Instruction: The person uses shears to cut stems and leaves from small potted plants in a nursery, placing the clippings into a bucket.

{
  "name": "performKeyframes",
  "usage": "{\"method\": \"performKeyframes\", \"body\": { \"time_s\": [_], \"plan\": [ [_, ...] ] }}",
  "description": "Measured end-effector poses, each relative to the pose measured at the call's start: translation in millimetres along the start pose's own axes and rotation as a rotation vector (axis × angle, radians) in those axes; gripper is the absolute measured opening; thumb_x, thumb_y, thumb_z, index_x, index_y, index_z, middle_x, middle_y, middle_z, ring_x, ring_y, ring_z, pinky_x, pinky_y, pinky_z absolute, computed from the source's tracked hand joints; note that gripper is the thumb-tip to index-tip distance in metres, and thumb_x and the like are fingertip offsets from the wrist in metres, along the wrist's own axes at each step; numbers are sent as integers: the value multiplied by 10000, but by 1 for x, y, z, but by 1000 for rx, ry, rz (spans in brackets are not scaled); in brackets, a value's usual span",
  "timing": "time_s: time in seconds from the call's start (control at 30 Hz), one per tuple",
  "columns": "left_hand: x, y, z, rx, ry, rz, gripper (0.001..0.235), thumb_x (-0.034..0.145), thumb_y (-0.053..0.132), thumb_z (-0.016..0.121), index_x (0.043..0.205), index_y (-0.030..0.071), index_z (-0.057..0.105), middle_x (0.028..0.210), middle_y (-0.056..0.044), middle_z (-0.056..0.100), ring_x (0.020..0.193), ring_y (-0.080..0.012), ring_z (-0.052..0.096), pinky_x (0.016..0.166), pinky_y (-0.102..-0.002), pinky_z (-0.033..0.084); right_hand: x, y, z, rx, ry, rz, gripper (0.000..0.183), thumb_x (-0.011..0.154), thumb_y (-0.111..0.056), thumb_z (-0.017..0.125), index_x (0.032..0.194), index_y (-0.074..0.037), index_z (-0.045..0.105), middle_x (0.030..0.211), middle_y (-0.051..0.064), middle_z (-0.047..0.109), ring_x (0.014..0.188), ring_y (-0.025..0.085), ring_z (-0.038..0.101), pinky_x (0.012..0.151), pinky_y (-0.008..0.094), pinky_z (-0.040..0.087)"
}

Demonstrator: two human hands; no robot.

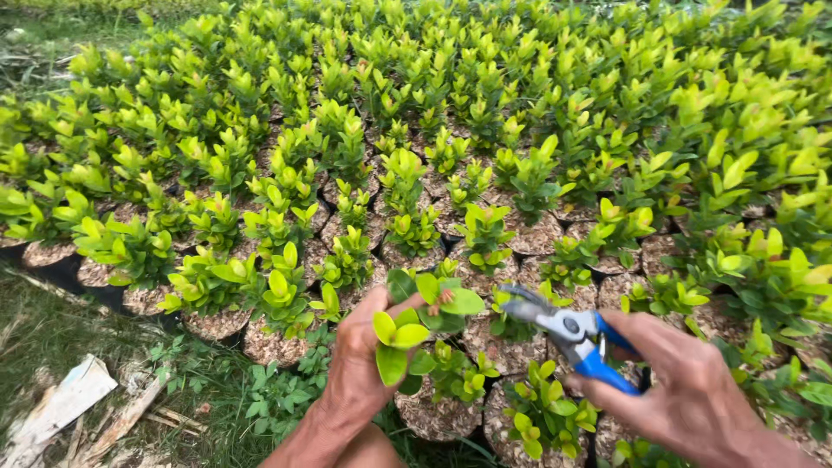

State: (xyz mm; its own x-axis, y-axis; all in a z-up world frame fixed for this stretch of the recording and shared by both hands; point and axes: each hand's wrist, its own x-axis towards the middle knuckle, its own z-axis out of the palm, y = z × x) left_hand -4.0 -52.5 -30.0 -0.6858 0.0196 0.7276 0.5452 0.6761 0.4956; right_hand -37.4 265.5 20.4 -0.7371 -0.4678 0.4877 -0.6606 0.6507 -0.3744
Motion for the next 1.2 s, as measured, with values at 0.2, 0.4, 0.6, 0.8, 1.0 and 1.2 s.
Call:
{"method": "performKeyframes", "body": {
  "time_s": [0.2, 0.4, 0.6, 0.8, 1.0, 1.2],
  "plan": [
    [-14, -13, -3, -137, -71, 63, 598, 833, 70, 781, 1341, 290, 555, 982, 8, 512, 860, -136, 597, 699, -256, 457, 3, -12, 3, -307, 207, -400, 647, 669, -387, 798, 1156, -14, 591, 1023, 107, 681, 848, 230, 678, 763, 352, 533],
    [-9, -2, -2, -138, -86, 111, 505, 873, 64, 730, 1319, 237, 569, 1019, -68, 549, 913, -201, 634, 755, -284, 491, -3, 0, 6, -436, 126, -389, 639, 712, -505, 753, 1146, -70, 579, 931, 47, 658, 776, 211, 649, 643, 342, 520],
    [-5, 5, 0, -169, -108, 145, 480, 877, 218, 745, 1322, 224, 563, 1095, -102, 589, 947, -228, 624, 780, -314, 479, -5, 1, 5, -374, 145, -425, 618, 704, -464, 774, 1133, -60, 587, 980, 76, 674, 797, 219, 670, 658, 339, 534],
    [-8, 5, 1, -158, -122, 161, 546, 875, 161, 769, 1355, 263, 529, 996, -34, 554, 860, -189, 589, 705, -304, 459, -5, -6, 6, -352, 119, -400, 592, 719, -450, 765, 1145, -79, 589, 903, 40, 667, 720, 212, 652, 623, 342, 516],
    [-13, 5, 3, -124, -200, 52, 475, 873, 253, 757, 1325, 241, 612, 829, 35, 194, 724, -166, 364, 635, -281, 334, -11, -4, 10, -490, 194, -462, 601, 764, -533, 706, 1111, -53, 602, 909, 60, 653, 745, 222, 638, 671, 335, 526],
    [-5, -1, -1, 172, -39, 119, 309, 961, 214, 613, 763, 113, 398, 682, 9, 356, 522, -90, 401, 324, -253, 362, -11, 4, 20, -222, 157, -346, 605, 635, -385, 857, 1046, 8, 653, 838, 87, 739, 589, 152, 708, 554, 325, 628]
  ]
}}
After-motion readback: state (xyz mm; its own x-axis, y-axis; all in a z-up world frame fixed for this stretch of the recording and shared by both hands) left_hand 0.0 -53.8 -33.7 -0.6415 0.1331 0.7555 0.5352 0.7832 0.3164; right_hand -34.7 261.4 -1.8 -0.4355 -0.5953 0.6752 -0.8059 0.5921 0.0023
